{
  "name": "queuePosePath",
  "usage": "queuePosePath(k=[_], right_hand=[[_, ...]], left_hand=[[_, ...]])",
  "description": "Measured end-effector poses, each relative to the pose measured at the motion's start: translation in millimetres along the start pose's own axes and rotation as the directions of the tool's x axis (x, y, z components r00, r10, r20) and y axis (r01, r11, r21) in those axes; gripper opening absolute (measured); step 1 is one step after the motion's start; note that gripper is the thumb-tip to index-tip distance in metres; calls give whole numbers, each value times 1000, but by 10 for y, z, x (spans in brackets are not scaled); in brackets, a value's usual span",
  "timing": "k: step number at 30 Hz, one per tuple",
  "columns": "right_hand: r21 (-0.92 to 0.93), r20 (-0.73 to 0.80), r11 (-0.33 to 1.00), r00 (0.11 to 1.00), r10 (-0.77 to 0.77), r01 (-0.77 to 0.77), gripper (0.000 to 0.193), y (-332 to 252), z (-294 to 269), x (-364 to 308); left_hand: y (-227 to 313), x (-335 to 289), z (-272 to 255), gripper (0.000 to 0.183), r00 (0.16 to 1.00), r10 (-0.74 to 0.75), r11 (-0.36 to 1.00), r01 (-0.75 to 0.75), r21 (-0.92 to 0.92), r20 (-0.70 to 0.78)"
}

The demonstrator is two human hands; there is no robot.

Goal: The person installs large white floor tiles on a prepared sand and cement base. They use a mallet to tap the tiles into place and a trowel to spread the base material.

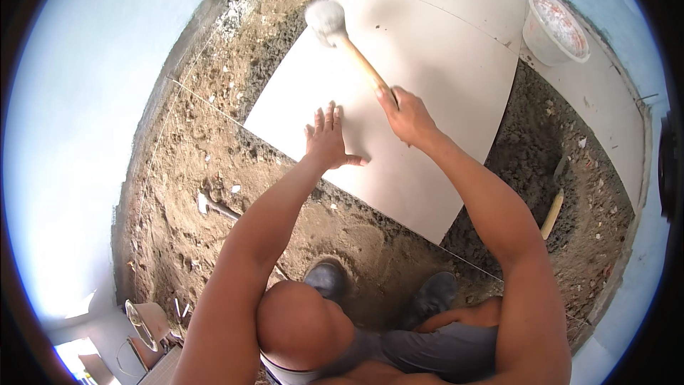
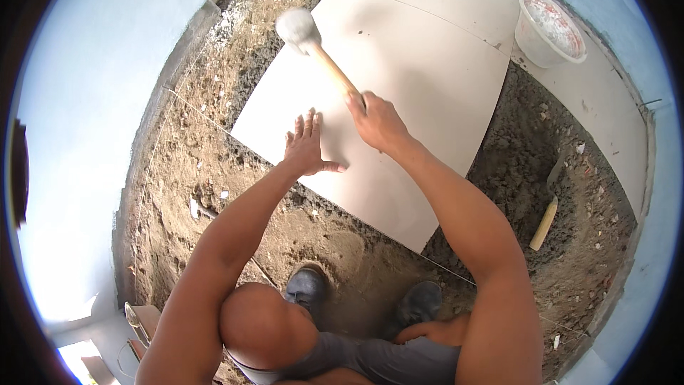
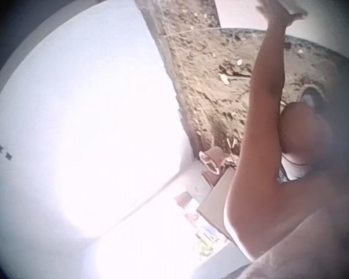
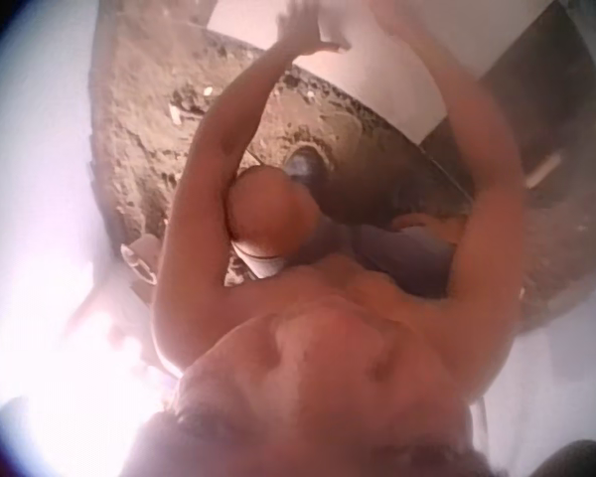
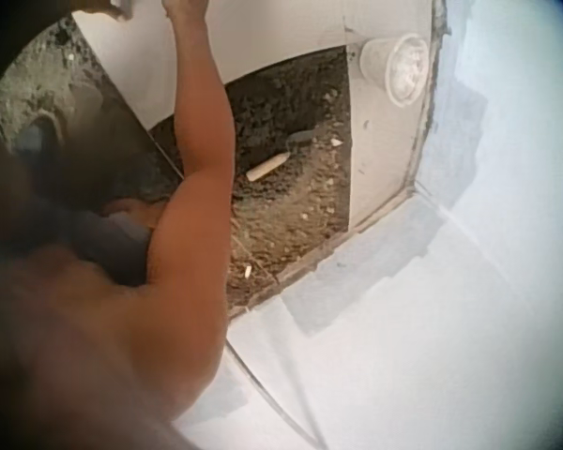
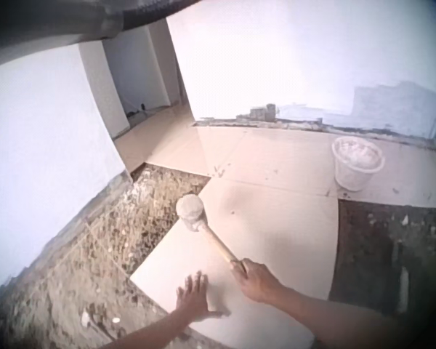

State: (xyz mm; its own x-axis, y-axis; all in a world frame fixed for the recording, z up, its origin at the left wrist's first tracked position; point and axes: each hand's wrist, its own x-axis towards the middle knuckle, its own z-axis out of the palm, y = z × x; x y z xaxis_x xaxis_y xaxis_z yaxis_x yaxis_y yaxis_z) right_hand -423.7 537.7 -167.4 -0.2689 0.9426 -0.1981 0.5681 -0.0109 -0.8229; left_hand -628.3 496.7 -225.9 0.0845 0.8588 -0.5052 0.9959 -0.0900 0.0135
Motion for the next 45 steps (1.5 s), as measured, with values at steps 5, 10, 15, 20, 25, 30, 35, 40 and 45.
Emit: queuePosePath(k=[5,10,15,20,25,30,35,40,45], right_hand=[[97,-167,965,960,-226,244,50,-132,11,-64],[-52,18,996,997,72,-71,57,187,-12,-35],[217,104,953,975,195,-214,55,157,-182,-207],[570,268,748,937,224,-341,39,537,-362,-629],[568,243,738,931,273,-364,43,1001,-429,-762],[-148,-86,972,981,172,-183,60,1517,-483,-755],[-391,21,913,991,136,-117,51,1341,-1091,-720],[-471,-310,874,950,-39,-118,44,1775,-2310,-1493],[-506,-429,472,686,588,-722,45,2133,-2683,-2410]], left_hand=[[19,-2,-30,151,1000,18,1000,-19,-10,-17],[26,104,50,156,1000,25,998,-25,-52,0],[-41,102,117,157,999,5,993,-9,-120,-35],[9,50,31,155,1000,0,994,-1,-107,-8],[138,-41,15,140,997,-26,1000,26,-1,67],[521,-133,-79,139,978,60,977,-98,189,197],[589,-101,-104,145,959,23,943,-115,313,282],[609,-57,-70,154,961,65,976,-117,183,269],[549,-52,41,153,981,93,965,-131,225,172]])
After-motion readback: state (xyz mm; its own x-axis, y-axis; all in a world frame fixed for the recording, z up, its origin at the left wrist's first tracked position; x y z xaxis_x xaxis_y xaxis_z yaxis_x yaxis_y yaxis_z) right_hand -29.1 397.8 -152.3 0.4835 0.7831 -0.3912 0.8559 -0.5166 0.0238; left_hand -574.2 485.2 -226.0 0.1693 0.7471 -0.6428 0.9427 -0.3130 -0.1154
